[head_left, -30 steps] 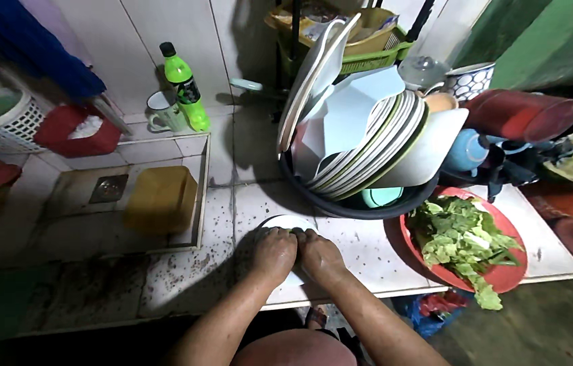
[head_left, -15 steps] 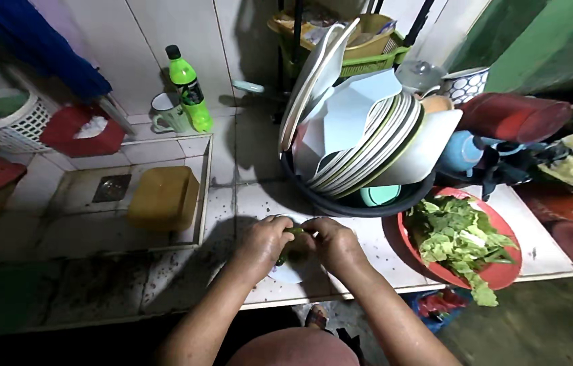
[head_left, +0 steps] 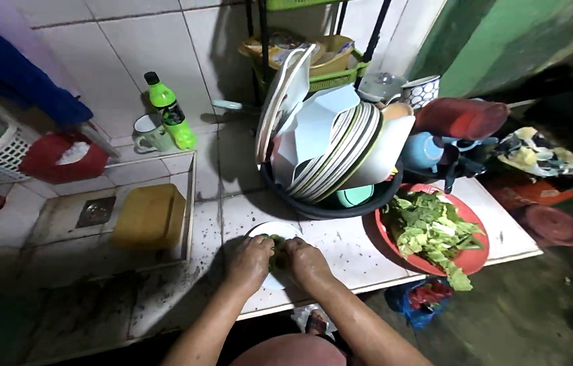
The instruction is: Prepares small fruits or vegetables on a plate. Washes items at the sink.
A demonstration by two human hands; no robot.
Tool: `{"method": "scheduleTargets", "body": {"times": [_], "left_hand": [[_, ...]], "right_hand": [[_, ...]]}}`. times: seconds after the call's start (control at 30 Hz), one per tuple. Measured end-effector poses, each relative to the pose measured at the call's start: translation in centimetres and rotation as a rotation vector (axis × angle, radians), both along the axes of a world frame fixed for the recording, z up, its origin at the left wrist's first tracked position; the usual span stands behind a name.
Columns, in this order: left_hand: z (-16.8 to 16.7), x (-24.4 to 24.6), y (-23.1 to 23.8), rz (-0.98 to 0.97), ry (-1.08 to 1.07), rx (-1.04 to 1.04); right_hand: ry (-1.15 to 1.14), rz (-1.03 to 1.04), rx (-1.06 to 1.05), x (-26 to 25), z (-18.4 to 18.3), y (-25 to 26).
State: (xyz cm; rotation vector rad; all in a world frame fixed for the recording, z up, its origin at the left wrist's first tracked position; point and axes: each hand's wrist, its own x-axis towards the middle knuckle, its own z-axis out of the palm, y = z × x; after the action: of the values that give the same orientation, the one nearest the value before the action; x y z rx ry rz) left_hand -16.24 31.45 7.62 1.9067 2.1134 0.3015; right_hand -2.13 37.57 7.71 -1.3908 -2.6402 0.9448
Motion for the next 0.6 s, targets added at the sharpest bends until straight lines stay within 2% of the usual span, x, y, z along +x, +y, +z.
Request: {"method": "scheduleTargets", "body": {"times": [0.27,0.33,0.4,0.5,0.57,0.6], "left_hand": [[-0.7,0.3,-0.1,-0.002,0.035,-0.038],[-0.3,0.1,-0.2,-0.003,0.024,0.051],[1.3,-0.3,-0.3,-0.025,-0.025,0.253],[5.5,-1.4,-0.6,-0.098,-0.038,0.481],[6.8,-2.1,-0.6,-0.072,-0.142,0.490],[6.3,-2.5,-0.4,-0.043,-0.218,0.417]], "right_hand": [[0.038,-0.010,-0.008,-0.5,-0.7,-0.1],[0.045,0.004,-0.007,-0.6,0.4,0.1],[0.172,-0.004,0.082,-0.3,2.3,-0.1],[0.589,0.005,0.386,0.5,4.7,-0.3],[0.739,0.022,0.427,0.8,5.7,0.3],[0.677,0.022,0.387,1.0,5.4,0.4]]}}
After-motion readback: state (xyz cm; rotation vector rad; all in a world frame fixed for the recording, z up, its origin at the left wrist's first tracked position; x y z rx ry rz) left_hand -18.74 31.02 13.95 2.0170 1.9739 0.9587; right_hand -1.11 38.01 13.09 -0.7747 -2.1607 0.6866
